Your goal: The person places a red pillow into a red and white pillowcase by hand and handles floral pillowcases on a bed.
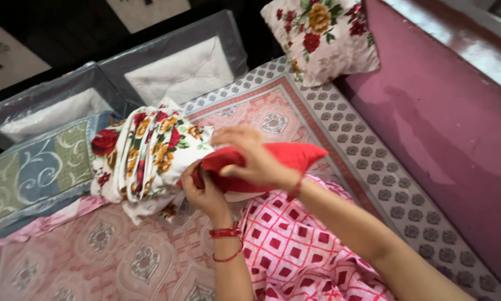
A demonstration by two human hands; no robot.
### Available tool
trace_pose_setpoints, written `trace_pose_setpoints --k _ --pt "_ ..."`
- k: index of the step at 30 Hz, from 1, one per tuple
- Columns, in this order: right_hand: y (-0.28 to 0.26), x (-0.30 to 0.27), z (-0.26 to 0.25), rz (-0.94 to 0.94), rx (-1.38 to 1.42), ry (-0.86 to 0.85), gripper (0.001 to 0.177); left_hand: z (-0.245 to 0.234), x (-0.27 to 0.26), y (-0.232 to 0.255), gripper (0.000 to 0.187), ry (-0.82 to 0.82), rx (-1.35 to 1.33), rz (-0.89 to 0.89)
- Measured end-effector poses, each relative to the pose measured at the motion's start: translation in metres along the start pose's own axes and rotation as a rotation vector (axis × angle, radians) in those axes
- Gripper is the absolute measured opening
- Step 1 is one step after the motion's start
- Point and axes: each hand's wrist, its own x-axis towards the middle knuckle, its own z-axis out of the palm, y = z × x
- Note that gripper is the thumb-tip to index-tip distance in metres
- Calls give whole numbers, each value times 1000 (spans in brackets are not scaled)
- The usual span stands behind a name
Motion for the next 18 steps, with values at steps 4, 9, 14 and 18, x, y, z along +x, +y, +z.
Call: trace_pose_setpoints --k 4,9,14,18 --pt "47 -50 -55 207 -334 -210 105 -20 8 -9 11 113 -76 -73" --pt "95 -126 -65 612 -386 -301 108 -26 17 -18 7 166 -463 -236" --pt "108 -126 -60 708 -69 -61 74 -26 30 -30 12 171 -788 -326" --pt "99 -93 -96 435 -192 215 51 -36 33 -41 16 42 -917 -369"
